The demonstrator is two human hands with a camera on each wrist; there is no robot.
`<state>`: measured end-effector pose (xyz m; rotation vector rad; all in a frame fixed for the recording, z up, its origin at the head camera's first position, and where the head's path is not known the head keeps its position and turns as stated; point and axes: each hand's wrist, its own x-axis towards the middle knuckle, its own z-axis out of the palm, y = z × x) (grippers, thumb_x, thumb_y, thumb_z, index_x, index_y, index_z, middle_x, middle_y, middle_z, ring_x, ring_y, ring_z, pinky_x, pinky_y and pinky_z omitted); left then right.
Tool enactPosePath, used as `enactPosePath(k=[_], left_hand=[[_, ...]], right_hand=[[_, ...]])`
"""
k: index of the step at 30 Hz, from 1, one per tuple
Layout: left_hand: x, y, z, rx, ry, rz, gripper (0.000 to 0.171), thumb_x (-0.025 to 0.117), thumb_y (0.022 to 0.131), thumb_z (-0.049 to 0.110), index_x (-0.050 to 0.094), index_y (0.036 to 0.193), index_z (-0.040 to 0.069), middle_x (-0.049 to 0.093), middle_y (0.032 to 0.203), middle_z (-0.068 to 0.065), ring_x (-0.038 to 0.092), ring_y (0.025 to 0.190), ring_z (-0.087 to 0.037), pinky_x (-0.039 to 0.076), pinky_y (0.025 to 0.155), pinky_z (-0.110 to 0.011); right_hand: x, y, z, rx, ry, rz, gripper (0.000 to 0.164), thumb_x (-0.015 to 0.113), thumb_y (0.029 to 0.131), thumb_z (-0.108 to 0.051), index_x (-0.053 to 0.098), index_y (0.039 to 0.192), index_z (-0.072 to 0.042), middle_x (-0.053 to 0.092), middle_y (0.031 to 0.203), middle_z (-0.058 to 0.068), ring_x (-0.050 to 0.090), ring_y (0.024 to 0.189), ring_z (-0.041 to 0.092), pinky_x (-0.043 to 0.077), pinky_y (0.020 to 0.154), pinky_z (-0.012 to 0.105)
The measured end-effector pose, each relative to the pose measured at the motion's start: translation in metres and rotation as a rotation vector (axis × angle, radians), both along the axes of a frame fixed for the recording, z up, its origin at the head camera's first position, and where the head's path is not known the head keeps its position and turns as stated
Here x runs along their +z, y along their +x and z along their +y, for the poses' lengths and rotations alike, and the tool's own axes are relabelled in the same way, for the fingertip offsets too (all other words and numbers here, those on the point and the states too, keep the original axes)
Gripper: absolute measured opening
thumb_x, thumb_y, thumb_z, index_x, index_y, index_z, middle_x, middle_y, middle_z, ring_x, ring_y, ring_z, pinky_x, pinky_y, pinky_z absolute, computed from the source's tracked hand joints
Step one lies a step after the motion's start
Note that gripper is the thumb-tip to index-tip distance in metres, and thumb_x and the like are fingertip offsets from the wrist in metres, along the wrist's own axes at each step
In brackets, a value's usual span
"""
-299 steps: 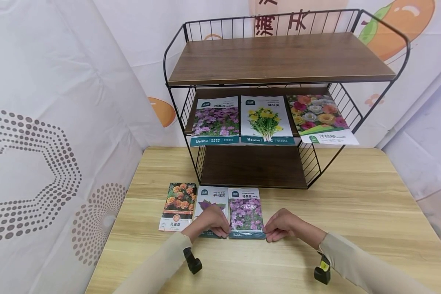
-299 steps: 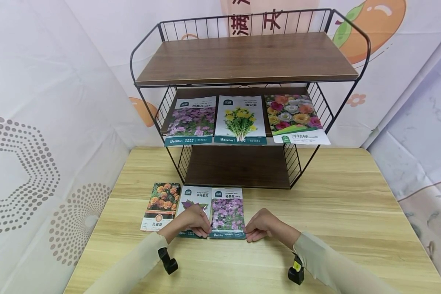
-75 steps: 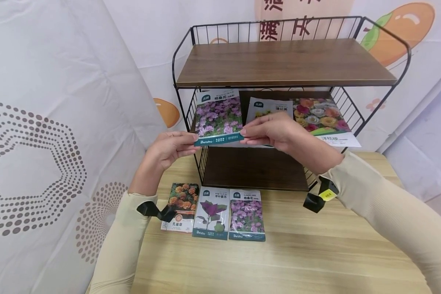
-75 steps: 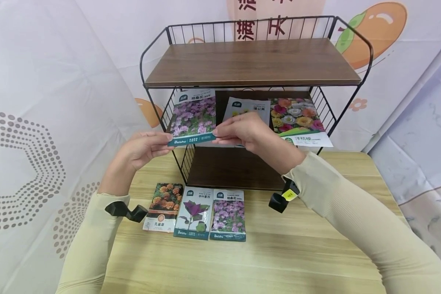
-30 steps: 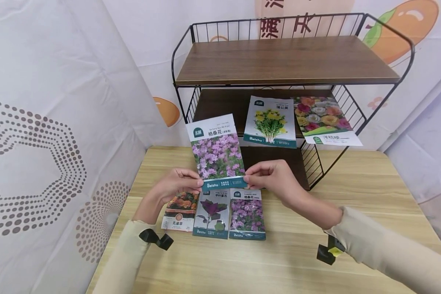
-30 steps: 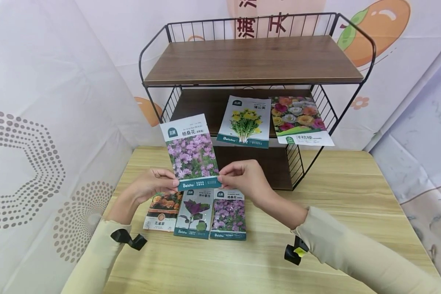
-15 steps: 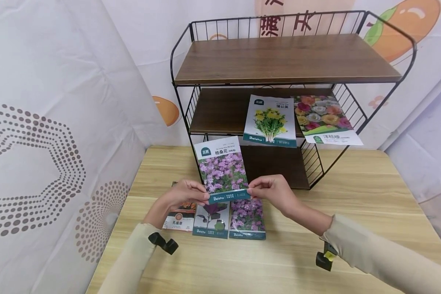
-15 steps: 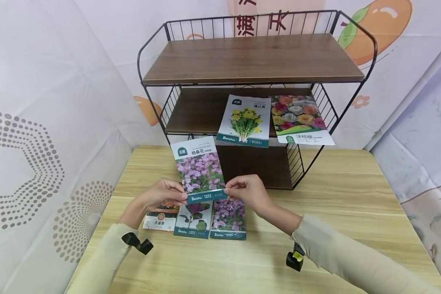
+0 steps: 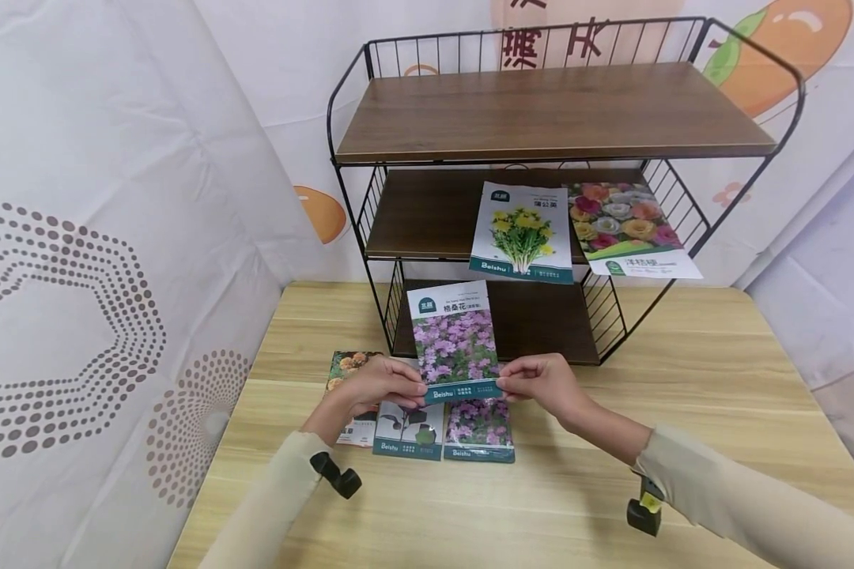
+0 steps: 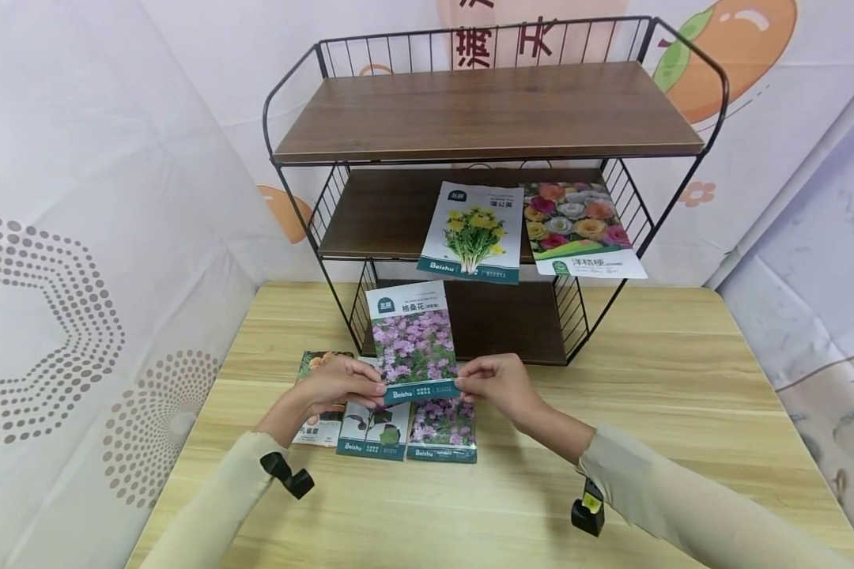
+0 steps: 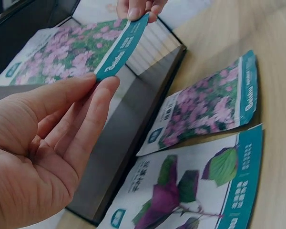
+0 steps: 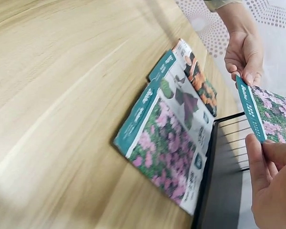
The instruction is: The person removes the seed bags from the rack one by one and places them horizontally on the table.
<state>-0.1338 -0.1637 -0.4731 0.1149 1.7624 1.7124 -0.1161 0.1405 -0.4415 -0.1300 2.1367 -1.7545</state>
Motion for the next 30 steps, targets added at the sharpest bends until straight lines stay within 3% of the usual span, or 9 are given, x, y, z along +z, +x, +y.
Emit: enactPosePath(k=[3, 10, 15, 22, 30], left_hand=[[-0.002, -0.001, 0.009, 0.012, -0.017, -0.031, 0.024, 0.07, 0.083, 0.011, 0.067, 0.103, -0.003, 0.071, 0.088, -0.011, 0.071, 0.083, -0.021, 0.058, 0.084, -0.04], [-0.007, -0.006, 0.032, 0.041, -0.039, -0.088, 0.023, 0.071, 0.082, 0.01, 0.069, 0.102, -0.002, 0.072, 0.087, -0.011, 0.071, 0.08, -0.021, 0.051, 0.091, -0.048], [-0.008, -0.008, 0.051, 0.067, -0.047, -0.132, 0.022, 0.071, 0.082, 0.008, 0.069, 0.103, 0.0, 0.072, 0.087, -0.012, 0.071, 0.078, -0.02, 0.048, 0.093, -0.051], [-0.009, -0.006, 0.081, 0.146, -0.064, -0.172, 0.022, 0.071, 0.081, 0.005, 0.069, 0.103, 0.0, 0.072, 0.088, -0.014, 0.071, 0.073, -0.018, 0.06, 0.079, -0.036], [-0.016, -0.002, 0.104, 0.207, -0.088, -0.203, 0.021, 0.073, 0.079, 0.004, 0.07, 0.1, 0.001, 0.072, 0.087, -0.014, 0.07, 0.067, -0.015, 0.061, 0.071, -0.03]], right_hand=[[-0.004, -0.001, 0.007, -0.026, -0.01, -0.045, 0.021, 0.069, 0.082, -0.002, 0.066, 0.098, 0.011, 0.071, 0.088, 0.019, 0.07, 0.075, 0.026, 0.062, 0.069, 0.033], [-0.011, -0.001, 0.026, -0.04, -0.027, -0.094, 0.026, 0.067, 0.084, -0.002, 0.063, 0.104, 0.015, 0.07, 0.088, 0.017, 0.07, 0.072, 0.019, 0.061, 0.074, 0.039], [-0.015, -0.001, 0.042, -0.048, -0.051, -0.137, 0.03, 0.067, 0.084, -0.002, 0.06, 0.106, 0.018, 0.072, 0.086, 0.013, 0.071, 0.073, 0.018, 0.061, 0.074, 0.035], [-0.024, 0.0, 0.066, -0.05, -0.055, -0.213, 0.032, 0.065, 0.086, -0.003, 0.058, 0.109, 0.018, 0.071, 0.084, 0.008, 0.07, 0.075, 0.016, 0.06, 0.079, 0.036], [-0.03, 0.0, 0.085, -0.017, -0.037, -0.281, 0.034, 0.062, 0.089, -0.004, 0.055, 0.114, 0.018, 0.07, 0.088, 0.007, 0.07, 0.079, 0.016, 0.06, 0.08, 0.033]])
